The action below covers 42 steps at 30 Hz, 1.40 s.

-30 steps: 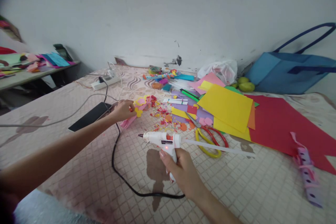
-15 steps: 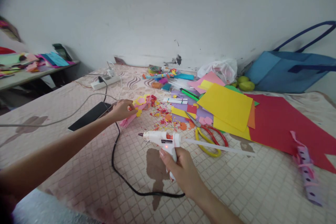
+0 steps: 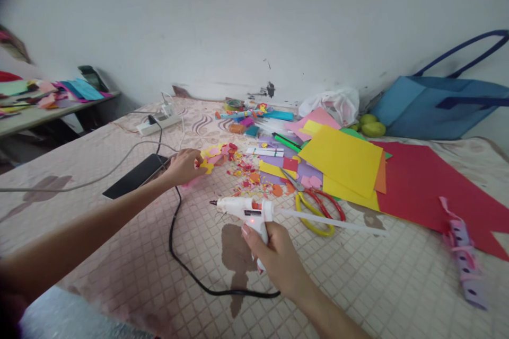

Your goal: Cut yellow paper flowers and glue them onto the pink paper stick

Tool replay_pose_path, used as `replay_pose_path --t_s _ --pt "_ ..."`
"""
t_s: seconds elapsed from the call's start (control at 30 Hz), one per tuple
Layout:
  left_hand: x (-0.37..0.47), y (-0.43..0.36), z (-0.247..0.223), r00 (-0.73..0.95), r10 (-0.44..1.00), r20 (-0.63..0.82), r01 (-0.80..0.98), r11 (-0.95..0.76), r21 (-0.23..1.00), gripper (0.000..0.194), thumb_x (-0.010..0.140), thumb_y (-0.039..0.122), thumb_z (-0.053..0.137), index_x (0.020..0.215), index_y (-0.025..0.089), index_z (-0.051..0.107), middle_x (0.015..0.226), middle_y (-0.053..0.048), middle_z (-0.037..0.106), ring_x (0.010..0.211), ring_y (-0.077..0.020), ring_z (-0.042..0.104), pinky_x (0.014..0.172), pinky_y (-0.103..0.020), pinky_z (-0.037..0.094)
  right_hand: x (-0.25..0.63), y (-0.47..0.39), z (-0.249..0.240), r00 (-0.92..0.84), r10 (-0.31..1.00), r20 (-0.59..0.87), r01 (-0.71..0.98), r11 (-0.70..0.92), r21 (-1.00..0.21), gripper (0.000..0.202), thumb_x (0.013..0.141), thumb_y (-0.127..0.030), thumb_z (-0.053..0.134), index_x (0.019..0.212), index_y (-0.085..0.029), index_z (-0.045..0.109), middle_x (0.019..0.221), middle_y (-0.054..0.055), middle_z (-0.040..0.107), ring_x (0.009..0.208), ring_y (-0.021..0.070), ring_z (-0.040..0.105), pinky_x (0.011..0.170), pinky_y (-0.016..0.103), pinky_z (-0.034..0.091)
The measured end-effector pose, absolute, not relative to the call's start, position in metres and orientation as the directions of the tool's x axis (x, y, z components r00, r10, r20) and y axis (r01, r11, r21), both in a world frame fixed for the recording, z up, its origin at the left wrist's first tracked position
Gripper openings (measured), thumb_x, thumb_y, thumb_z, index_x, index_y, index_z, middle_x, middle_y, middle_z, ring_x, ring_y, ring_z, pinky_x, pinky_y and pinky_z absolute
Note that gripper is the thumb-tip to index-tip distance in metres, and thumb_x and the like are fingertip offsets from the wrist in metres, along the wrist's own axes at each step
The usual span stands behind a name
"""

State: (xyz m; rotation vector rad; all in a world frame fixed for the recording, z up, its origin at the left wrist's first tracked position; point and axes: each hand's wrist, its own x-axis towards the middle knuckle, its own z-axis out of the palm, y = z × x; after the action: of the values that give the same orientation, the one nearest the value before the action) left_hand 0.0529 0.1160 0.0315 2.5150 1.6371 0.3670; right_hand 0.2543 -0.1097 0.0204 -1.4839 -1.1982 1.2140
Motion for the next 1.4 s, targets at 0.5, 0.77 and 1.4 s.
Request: replay_pose_path --t_s 0.5,0.77,1.4 --pt "0.049 0.134 0.036 0.428 0.897 0.112 0.865 -0.442 0.235 0.039 0.078 0.052 0.044 0.081 0.018 0.062 0.091 -0.009 0.063 0.092 -0.025 0.057 0.081 -0.035 0.042 0.254 -0.11 0.023 0.078 0.981 -0.176 0.176 -0.187 -0.967 0.04 0.082 -0.053 0.049 0.062 -0.018 0.05 0.049 -0.003 0.047 0.04 0.0091 0.045 0.038 0.02 0.037" --pt "0.051 0.125 0.026 0.386 0.914 0.124 0.896 -0.404 0.185 0.027 0.067 0.036 0.058 0.088 0.019 0.058 0.104 -0.01 0.06 0.102 -0.0287 0.052 0.082 -0.038 0.041 0.254 -0.11 0.025 0.079 0.983 -0.165 0.18 -0.177 -0.968 0.04 0.081 -0.054 0.049 0.062 -0.018 0.049 0.048 -0.004 0.045 0.039 0.0094 0.044 0.038 0.02 0.036" --pt "0.048 0.107 0.037 0.406 0.887 0.221 0.897 -0.433 0.09 0.02 0.077 0.037 0.051 0.081 0.02 0.058 0.096 -0.008 0.063 0.096 -0.0262 0.054 0.077 -0.036 0.04 0.254 -0.109 0.023 0.087 0.983 -0.162 0.175 -0.175 -0.969 0.04 0.082 -0.053 0.05 0.061 -0.018 0.049 0.048 -0.004 0.047 0.039 0.0089 0.045 0.038 0.02 0.037"
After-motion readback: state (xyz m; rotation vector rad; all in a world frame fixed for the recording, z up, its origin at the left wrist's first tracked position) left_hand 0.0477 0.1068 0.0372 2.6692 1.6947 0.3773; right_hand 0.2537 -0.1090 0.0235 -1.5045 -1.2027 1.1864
